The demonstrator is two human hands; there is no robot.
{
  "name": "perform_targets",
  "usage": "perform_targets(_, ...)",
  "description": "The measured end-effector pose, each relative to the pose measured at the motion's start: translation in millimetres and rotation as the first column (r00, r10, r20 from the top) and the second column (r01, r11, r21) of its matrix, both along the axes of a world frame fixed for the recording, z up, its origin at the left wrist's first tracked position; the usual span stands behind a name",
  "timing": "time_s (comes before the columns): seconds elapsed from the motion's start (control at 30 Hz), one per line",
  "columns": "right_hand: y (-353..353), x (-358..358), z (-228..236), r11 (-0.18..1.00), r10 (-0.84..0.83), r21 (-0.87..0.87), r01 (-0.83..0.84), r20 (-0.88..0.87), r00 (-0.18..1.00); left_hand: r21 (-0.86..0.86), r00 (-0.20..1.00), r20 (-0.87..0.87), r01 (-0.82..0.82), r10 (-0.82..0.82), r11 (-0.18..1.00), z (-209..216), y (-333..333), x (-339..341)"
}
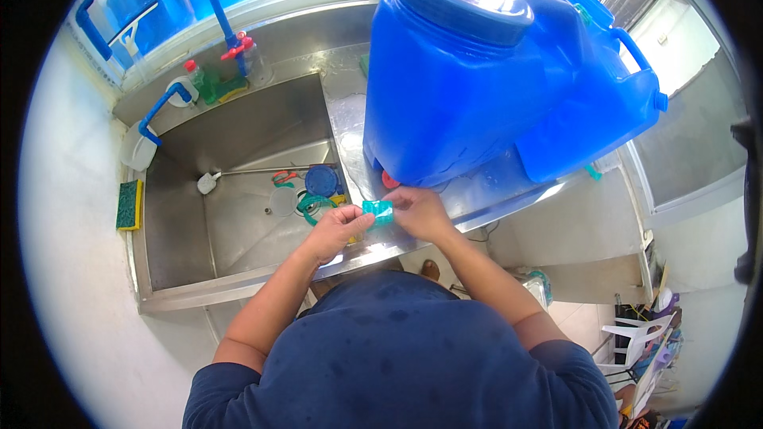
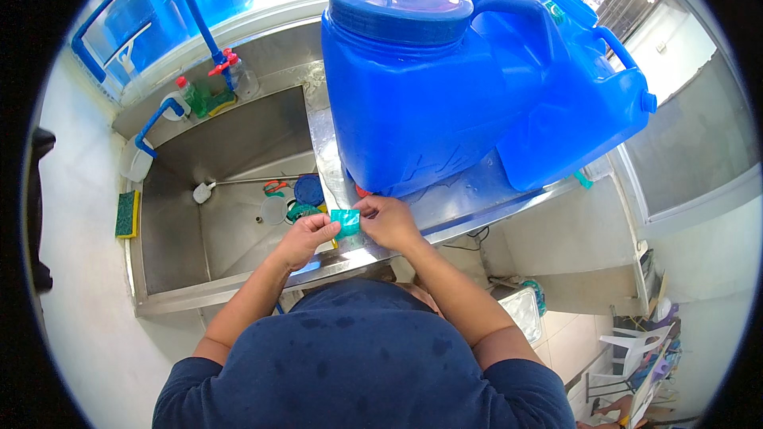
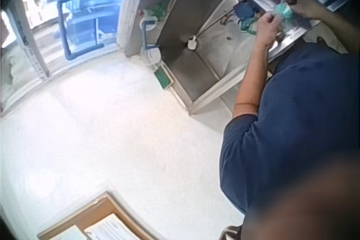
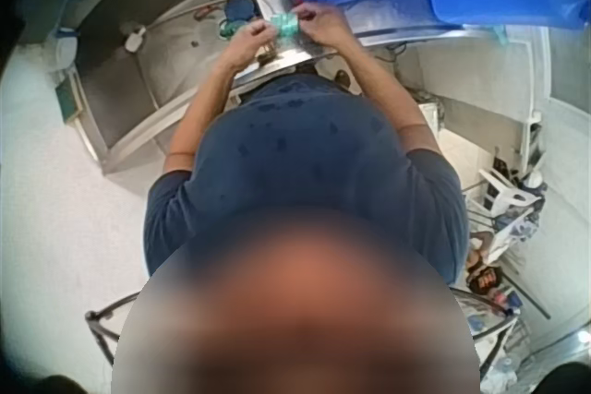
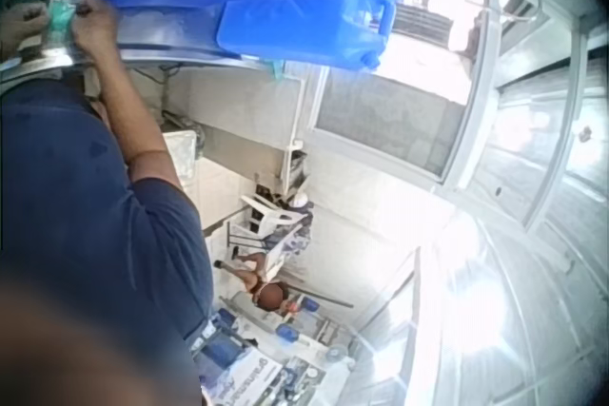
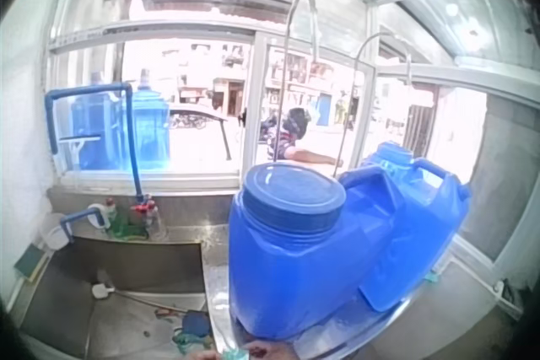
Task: The person assembles two blue plastic water containers by screwing on caps, wiping the surfaces with a cloth, attaching green spigots, and using a heat gun to warm the threaded necks. The containers are placed on a stainless steel counter next to a sink.
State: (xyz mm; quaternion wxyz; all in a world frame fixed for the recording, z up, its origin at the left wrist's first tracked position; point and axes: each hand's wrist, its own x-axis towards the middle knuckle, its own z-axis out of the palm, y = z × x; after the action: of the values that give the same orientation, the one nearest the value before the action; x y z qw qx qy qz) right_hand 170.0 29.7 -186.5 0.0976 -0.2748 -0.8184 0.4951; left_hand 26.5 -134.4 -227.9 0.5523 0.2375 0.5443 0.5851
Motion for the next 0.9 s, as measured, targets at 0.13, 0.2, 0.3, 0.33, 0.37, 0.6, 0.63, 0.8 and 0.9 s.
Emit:
perform_targets(0.13,-5.0,0.3,-6.3,0.993,-0.110,0.050,0.109,0.024,0.994,0.086,0.984,-0.148,-0.081,0.094,0.993,7.5,-3.4,3.6)
perform_targets(0.2,-8.3,-0.3,-8.7,0.987,-0.135,0.091,0.135,-0.006,0.991,0.166,0.961,-0.250,-0.080,0.120,0.983,8.1,-2.9,7.0)
perform_targets(0.3,-9.9,-0.3,-10.8,0.982,-0.161,0.093,0.166,-0.051,0.986,0.271,0.937,-0.297,-0.100,0.182,0.957,4.4,3.6,9.8)
perform_targets(0.33,-8.6,1.1,-11.3,0.985,-0.157,0.067,0.160,-0.057,0.986,0.247,0.933,-0.302,-0.124,0.198,0.961,2.4,7.0,9.3)
perform_targets(0.37,-6.4,3.7,-11.9,0.988,-0.157,-0.004,0.157,-0.051,0.986,0.238,0.926,-0.309,-0.146,0.217,0.960,0.4,11.1,7.9)
perform_targets(0.6,19.9,47.7,-17.2,0.980,-0.170,-0.109,0.165,-0.035,0.985,0.426,0.538,-0.713,-0.177,0.449,0.887,-6.7,48.8,-11.6)
perform_targets(0.63,21.8,53.1,-18.1,0.977,-0.192,-0.092,0.192,0.001,0.981,0.522,0.379,-0.765,-0.108,0.520,0.846,-7.2,54.8,-12.7)
perform_targets(0.8,22.4,77.0,-18.7,0.977,-0.207,-0.043,0.208,0.025,0.978,0.427,0.171,-0.889,-0.024,0.425,0.904,-5.9,63.9,-11.7)
perform_targets(0.9,21.0,92.4,-18.7,0.973,-0.213,-0.091,0.213,0.009,0.977,0.312,0.317,-0.907,0.066,0.276,0.948,-2.0,59.4,-12.5)
